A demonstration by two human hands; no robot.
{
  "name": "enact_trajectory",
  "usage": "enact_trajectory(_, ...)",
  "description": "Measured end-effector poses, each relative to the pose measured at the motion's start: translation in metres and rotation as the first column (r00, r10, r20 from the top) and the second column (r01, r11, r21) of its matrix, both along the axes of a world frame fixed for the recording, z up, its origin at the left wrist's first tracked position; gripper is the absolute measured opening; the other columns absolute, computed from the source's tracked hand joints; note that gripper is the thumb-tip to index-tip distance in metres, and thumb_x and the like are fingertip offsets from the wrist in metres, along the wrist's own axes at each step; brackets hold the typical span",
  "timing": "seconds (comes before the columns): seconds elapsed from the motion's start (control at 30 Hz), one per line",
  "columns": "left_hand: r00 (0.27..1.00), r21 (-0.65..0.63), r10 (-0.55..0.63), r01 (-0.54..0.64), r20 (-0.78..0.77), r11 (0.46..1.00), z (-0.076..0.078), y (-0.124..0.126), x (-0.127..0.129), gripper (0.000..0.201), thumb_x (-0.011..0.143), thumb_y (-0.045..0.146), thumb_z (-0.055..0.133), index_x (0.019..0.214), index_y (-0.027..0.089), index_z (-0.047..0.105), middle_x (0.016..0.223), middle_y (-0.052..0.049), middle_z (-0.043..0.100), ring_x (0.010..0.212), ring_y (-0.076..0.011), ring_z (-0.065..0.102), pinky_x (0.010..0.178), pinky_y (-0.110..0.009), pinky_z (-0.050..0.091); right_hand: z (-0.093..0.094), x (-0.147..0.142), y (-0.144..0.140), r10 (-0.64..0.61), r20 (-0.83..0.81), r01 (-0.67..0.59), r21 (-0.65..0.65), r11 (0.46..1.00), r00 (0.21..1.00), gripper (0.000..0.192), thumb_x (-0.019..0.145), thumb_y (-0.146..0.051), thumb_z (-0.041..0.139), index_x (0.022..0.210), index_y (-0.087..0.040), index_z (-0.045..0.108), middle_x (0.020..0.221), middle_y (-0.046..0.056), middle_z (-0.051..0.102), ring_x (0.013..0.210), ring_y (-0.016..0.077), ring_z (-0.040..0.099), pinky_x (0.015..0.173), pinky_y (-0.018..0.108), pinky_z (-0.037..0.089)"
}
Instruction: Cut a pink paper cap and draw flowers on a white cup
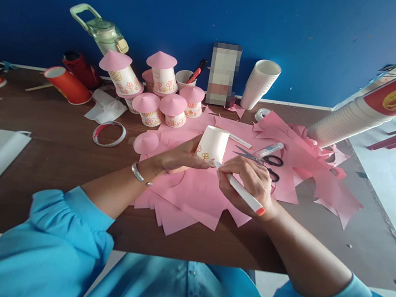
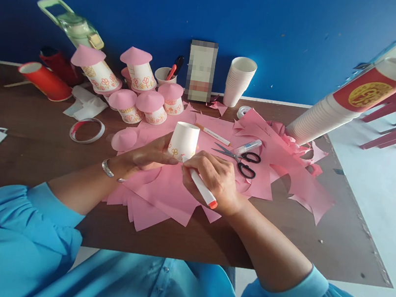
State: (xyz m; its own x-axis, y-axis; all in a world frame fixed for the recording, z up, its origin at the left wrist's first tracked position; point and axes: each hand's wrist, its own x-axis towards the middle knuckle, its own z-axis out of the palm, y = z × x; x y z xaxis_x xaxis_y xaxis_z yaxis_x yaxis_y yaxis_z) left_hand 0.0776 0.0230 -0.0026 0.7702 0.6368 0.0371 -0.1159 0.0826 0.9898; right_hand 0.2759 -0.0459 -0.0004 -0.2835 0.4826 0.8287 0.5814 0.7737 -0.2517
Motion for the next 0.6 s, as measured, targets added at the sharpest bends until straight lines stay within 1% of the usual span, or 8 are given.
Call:
enact_trajectory(0.1,1.0,0.015,-0.001,0.001,-0.007,1.0,-0.0014,0.0017,0.0002,0.073,0.076,0.06,0.088,0.133,0.023,0.061,0.113,-0.008,0.069,0.112,-0.0302,0.062,0.094,-0.043,0.051,0.0004,0.0001,0.0004,-0.008,0.007,0.008,0.004,1.0,1.0,0.022,0.091,-0.004,0.064,0.094,-0.024,0.057,0.073,-0.003,0.071,0.06,0.0131,0.07,0.052,0.025,0.055)
enact_trajectory(0.27,1.0,0.01,-0.007,0.007,-0.004,1.0,-0.0065,0.0048,-0.0007,0.059,0.077,0.05,0.089,0.124,0.023,0.064,0.11,-0.007,0.07,0.109,-0.0287,0.063,0.089,-0.04,0.051,0.0006,0.0002,0.0006,-0.028,0.005,0.028,0.008,1.0,1.0,0.022,0.091,-0.004,0.064,0.094,-0.025,0.058,0.074,-0.003,0.073,0.061,0.0131,0.072,0.053,0.025,0.056)
enact_trajectory(0.37,1.0,0.004,-0.001,0.001,0.002,1.0,-0.0078,0.0051,-0.0016,0.056,0.076,0.049,0.09,0.118,0.022,0.066,0.109,-0.007,0.069,0.106,-0.0273,0.062,0.089,-0.039,0.051,0.0002,0.0004,0.0007,-0.046,-0.005,0.046,0.017,0.999,0.999,0.024,0.089,-0.003,0.065,0.094,-0.025,0.058,0.073,-0.004,0.072,0.06,0.0133,0.072,0.053,0.025,0.056)
enact_trajectory(0.47,1.0,-0.004,0.011,-0.011,0.007,1.0,-0.0068,0.0043,-0.0015,0.056,0.076,0.047,0.091,0.12,0.023,0.065,0.109,-0.006,0.068,0.102,-0.0247,0.062,0.088,-0.038,0.051,0.0004,0.0008,0.0007,-0.067,-0.008,0.068,0.017,0.998,0.998,0.024,0.087,-0.002,0.063,0.092,-0.025,0.059,0.073,-0.004,0.071,0.059,0.0134,0.071,0.053,0.025,0.056)
enact_trajectory(0.6,1.0,-0.009,0.012,-0.012,0.015,1.0,-0.0042,0.0031,-0.0003,0.058,0.077,0.047,0.09,0.124,0.024,0.064,0.107,-0.005,0.066,0.101,-0.0234,0.06,0.089,-0.038,0.051,0.0016,0.0012,0.0005,-0.061,0.001,0.061,0.017,0.998,0.998,0.024,0.087,-0.002,0.064,0.092,-0.025,0.059,0.073,-0.004,0.071,0.059,0.0131,0.07,0.052,0.024,0.054)
